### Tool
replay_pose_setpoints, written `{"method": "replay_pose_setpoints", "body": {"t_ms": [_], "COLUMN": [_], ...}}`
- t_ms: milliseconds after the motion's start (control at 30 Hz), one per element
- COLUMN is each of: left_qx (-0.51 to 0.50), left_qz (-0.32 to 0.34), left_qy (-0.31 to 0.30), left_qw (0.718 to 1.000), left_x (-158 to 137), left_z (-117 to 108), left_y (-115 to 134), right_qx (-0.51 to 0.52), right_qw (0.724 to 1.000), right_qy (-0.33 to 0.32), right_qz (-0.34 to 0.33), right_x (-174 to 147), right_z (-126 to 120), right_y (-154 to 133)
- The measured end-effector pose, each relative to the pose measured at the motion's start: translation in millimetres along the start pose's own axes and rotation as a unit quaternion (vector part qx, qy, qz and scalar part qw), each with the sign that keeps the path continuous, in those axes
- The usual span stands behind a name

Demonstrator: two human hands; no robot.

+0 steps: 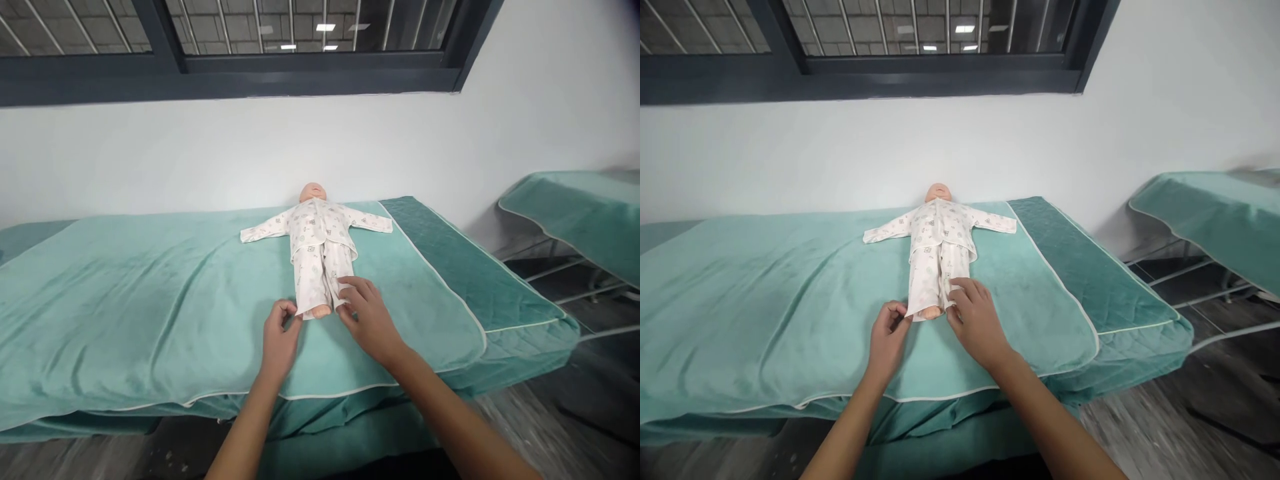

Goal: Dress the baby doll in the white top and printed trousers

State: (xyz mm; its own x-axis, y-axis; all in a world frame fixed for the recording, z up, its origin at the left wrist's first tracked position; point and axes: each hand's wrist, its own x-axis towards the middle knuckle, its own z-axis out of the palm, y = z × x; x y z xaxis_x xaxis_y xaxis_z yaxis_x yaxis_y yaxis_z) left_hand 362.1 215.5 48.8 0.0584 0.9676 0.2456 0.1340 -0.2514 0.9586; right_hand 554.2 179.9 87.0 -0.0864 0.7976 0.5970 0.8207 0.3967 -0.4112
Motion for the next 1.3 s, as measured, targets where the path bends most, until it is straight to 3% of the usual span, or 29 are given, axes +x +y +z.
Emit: {"method": "replay_pose_setpoints", "body": {"t_ms": [67, 233, 433, 600, 900, 1100, 1300], "left_qx": [0.028, 0.099, 0.112, 0.13, 0.145, 0.188, 0.234], "left_qz": [0.009, 0.023, 0.062, 0.067, 0.032, 0.064, 0.103], "left_qy": [-0.003, -0.028, -0.071, -0.057, -0.023, -0.012, 0.049], "left_qw": [1.0, 0.994, 0.989, 0.988, 0.989, 0.98, 0.966], "left_x": [0.1, 0.1, 1.2, 2.7, -3.2, -7.4, -16.4], "left_z": [2.9, 7.7, 9.1, 13.2, 12.5, 11.7, 16.0], "left_y": [2.2, 7.5, 1.5, 1.1, 8.5, 5.0, -5.1], "right_qx": [0.0, -0.058, -0.111, -0.063, 0.073, 0.075, 0.12], "right_qw": [1.0, 0.993, 0.989, 0.996, 0.996, 0.997, 0.99], "right_qy": [-0.014, -0.085, -0.094, -0.065, -0.021, -0.015, 0.015], "right_qz": [0.007, -0.057, -0.028, -0.023, -0.054, 0.001, 0.076], "right_x": [-3.6, 2.9, 17.1, 14.7, 0.9, -15.7, -31.3], "right_z": [-1.3, -1.3, 15.6, 22.5, -0.3, 5.3, 1.1], "right_y": [-1.0, -11.0, -4.1, 0.0, -16.3, -2.8, 26.1]}}
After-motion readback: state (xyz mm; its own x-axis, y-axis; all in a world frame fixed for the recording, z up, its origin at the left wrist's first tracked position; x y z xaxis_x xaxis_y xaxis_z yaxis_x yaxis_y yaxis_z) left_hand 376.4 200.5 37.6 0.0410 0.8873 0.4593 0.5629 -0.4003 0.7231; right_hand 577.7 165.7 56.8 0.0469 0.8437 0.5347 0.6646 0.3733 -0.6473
